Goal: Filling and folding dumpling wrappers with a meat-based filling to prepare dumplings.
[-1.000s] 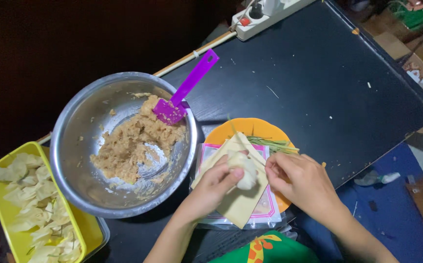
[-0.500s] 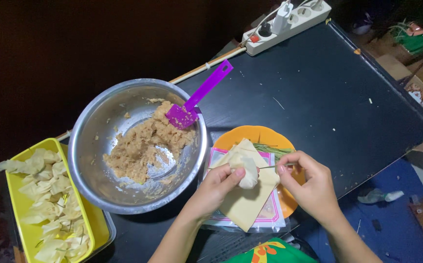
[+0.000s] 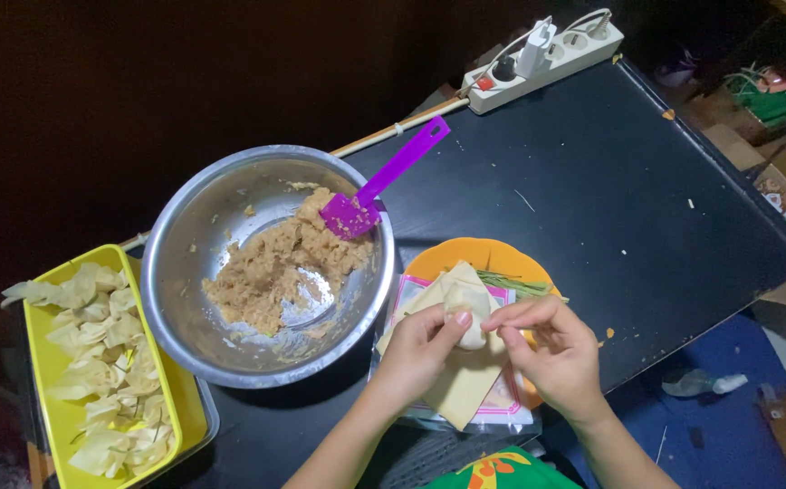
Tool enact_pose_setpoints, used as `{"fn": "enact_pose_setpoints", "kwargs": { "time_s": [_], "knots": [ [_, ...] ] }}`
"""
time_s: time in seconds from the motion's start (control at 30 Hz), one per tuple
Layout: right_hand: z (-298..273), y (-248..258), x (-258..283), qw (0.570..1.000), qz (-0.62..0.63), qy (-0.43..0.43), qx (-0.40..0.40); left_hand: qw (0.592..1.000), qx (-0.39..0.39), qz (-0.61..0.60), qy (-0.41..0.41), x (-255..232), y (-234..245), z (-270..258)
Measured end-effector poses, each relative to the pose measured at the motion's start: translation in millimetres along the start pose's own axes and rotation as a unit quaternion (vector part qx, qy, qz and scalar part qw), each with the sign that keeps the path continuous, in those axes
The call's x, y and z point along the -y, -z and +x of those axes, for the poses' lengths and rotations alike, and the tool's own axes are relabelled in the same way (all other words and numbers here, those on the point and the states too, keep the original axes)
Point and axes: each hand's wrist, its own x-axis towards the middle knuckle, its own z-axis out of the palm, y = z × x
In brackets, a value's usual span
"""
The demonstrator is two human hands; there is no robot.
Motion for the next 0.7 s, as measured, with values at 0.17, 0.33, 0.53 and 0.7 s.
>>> {"fn": "enact_pose_setpoints", "kwargs": {
  "time_s": [0.17,0.33,0.53,0.7],
  "knots": [
    [6,-3,1,0.998,-0.046,-0.030,-0.011,0.990,-0.062,0.122,-0.025,-12,-1,-6],
    [10,2,-5,0.984,-0.013,-0.130,-0.122,0.996,-0.051,0.052,-0.054,-16,3,-11],
    [33,13,9,0.966,0.144,-0.100,-0.188,0.989,-0.094,-0.085,-0.070,-40,15,-22],
    [36,43,9,0.973,0.137,-0.057,-0.177,0.979,-0.098,-0.138,-0.109,-70,19,-26]
  ]
}}
